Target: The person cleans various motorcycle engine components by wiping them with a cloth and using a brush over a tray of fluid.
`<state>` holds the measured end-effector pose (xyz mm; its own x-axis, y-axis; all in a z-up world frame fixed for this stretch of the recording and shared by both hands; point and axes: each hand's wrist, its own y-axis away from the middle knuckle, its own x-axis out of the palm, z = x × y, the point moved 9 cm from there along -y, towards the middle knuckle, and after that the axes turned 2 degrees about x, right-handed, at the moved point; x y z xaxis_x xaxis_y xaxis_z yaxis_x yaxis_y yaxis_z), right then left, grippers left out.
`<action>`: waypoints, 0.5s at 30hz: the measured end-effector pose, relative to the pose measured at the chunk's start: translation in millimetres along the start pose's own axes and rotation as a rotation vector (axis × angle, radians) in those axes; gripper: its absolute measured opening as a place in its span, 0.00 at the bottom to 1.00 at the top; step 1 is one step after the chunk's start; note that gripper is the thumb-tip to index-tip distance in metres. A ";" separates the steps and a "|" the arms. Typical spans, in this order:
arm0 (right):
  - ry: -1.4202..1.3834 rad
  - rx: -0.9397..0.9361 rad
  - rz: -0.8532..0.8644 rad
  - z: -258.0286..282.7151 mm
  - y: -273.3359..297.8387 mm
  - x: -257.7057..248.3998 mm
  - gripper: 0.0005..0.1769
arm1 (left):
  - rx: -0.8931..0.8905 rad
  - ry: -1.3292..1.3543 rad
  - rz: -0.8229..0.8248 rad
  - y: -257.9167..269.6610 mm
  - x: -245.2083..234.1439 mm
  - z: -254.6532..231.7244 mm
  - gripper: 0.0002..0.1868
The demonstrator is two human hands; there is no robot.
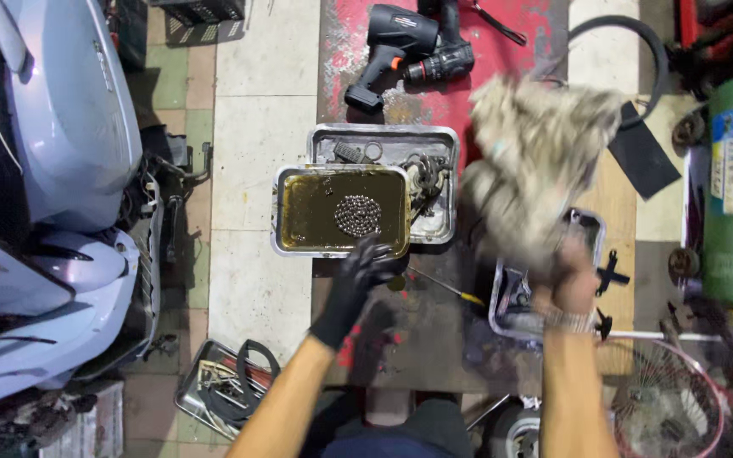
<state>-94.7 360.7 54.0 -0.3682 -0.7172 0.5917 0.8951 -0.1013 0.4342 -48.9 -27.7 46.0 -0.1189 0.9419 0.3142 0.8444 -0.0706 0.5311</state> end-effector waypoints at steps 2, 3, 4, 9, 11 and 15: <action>0.522 -0.010 0.038 -40.4 114.5 -8.3 0.21 | 0.002 -0.023 0.215 -20.5 41.4 35.6 0.20; 0.739 0.053 0.105 -75.0 152.6 -1.6 0.20 | 0.033 -0.054 0.277 -37.8 55.1 53.8 0.18; 0.811 0.230 0.219 -119.8 180.4 6.3 0.20 | 0.068 -0.082 0.345 -53.1 66.7 72.8 0.16; 0.765 0.645 -0.063 -213.4 250.7 -28.5 0.20 | 0.015 -0.011 0.236 -51.2 15.4 169.8 0.08; 1.028 0.643 0.112 -213.1 257.6 -39.2 0.17 | -0.093 0.091 0.210 -25.4 -27.1 198.4 0.10; 1.032 0.387 -0.089 -160.8 240.4 -69.6 0.14 | -0.153 0.031 0.079 78.8 -134.2 208.7 0.09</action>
<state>186.6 275.4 8.0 0.1206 -0.9668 -0.2253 0.6706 -0.0880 0.7366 142.7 -91.1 -118.5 -0.0736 0.9210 0.3825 0.7629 -0.1950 0.6164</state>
